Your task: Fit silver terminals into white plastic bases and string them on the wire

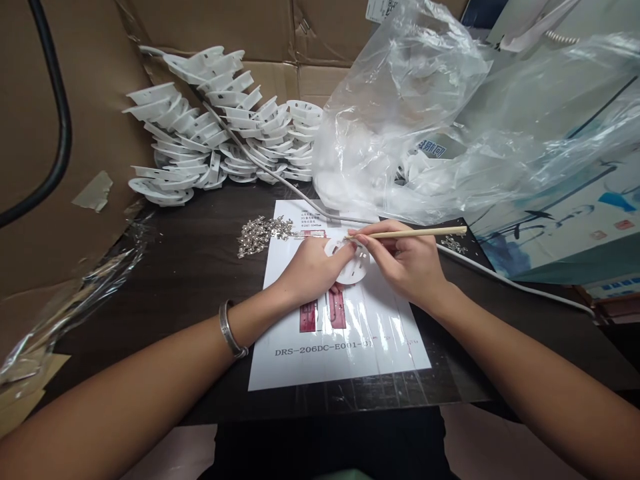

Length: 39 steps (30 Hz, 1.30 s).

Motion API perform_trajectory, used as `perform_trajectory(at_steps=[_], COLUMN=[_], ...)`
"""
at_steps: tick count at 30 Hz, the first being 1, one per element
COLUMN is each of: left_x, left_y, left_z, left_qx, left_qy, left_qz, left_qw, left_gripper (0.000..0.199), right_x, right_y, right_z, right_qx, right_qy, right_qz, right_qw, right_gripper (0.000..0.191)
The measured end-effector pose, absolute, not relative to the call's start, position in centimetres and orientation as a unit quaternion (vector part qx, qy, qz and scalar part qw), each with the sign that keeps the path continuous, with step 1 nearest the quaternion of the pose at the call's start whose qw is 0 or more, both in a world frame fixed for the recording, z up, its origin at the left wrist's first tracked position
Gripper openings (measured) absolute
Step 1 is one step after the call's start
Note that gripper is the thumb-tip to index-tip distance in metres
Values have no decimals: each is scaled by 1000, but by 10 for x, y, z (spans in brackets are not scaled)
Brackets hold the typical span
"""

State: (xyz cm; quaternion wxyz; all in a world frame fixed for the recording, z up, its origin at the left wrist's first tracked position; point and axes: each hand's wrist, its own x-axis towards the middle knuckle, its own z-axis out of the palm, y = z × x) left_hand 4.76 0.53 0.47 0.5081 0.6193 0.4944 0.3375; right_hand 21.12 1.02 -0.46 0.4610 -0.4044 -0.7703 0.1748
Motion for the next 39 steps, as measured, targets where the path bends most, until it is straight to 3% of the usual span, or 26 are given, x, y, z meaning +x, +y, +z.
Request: perform_trajectory(at_steps=[26, 32, 39], left_x=[53, 51, 49], left_y=[4, 6, 6], left_z=[2, 5, 3], left_qx=[659, 643, 634], left_qy=[534, 528, 514], left_qz=[325, 315, 328], left_qw=[419, 457, 476], left_gripper=[43, 34, 34], right_x=[209, 214, 217], right_y=[8, 16, 18], right_z=[-3, 2, 0], right_qx=[-428, -423, -395], right_qy=[-785, -784, -802], right_qz=[124, 181, 166], right_qw=[430, 418, 416], right_gripper=[16, 17, 14])
